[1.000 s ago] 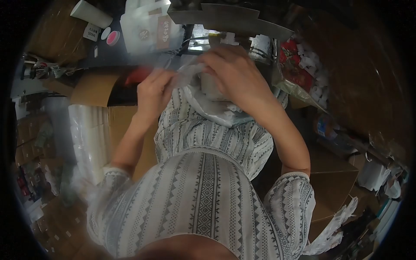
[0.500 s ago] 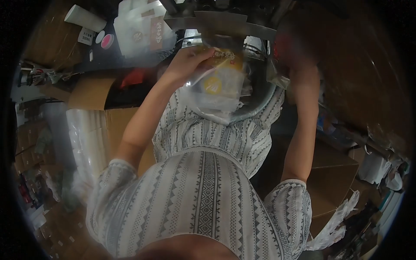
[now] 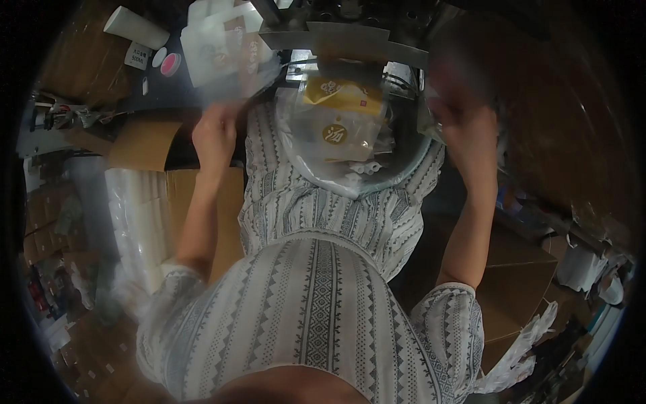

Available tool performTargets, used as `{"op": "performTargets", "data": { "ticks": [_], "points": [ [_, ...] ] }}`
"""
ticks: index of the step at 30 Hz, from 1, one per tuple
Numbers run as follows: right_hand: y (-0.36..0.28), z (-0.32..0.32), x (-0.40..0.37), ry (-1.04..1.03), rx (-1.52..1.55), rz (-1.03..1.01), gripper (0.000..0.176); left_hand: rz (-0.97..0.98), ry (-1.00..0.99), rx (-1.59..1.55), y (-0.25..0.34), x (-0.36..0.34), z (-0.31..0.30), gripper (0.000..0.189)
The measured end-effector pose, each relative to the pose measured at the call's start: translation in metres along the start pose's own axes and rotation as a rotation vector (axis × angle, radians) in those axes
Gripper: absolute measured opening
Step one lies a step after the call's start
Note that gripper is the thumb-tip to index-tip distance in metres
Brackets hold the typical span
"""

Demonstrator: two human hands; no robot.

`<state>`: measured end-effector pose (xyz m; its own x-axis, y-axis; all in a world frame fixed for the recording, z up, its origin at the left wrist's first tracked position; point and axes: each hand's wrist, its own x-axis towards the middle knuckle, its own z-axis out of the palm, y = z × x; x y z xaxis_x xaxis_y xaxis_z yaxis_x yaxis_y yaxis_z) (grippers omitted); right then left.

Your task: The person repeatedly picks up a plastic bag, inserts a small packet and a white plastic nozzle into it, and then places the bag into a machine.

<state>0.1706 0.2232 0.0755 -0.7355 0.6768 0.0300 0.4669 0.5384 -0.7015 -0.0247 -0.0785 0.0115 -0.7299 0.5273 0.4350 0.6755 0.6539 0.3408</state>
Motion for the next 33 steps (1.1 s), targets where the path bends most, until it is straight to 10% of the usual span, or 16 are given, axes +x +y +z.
{"op": "performTargets", "data": {
  "ticks": [5, 13, 26, 28, 33],
  "points": [
    [-0.052, 0.048, -0.008, -0.146, 0.104, -0.766, 0.023, 0.109, 0.034, -0.120, 0.047, -0.002, -0.019, 0.006],
    [-0.041, 0.045, -0.009, -0.341, 0.291, -0.431, 0.025, 0.089, -0.558, -0.615, 0.078, 0.000, 0.016, 0.012],
    [-0.034, 0.036, -0.013, -0.353, 0.174, -0.357, 0.028, 0.205, -0.482, -0.596, 0.081, 0.003, 0.033, 0.018],
    [-0.025, 0.037, -0.005, -0.259, 0.178, -0.312, 0.029, -0.280, -0.778, -0.953, 0.085, 0.011, 0.035, 0.019],
    [-0.014, 0.015, -0.008, -0.107, 0.109, -0.265, 0.029, -0.625, -0.824, -1.214, 0.089, 0.044, 0.051, 0.024]
  ]
}}
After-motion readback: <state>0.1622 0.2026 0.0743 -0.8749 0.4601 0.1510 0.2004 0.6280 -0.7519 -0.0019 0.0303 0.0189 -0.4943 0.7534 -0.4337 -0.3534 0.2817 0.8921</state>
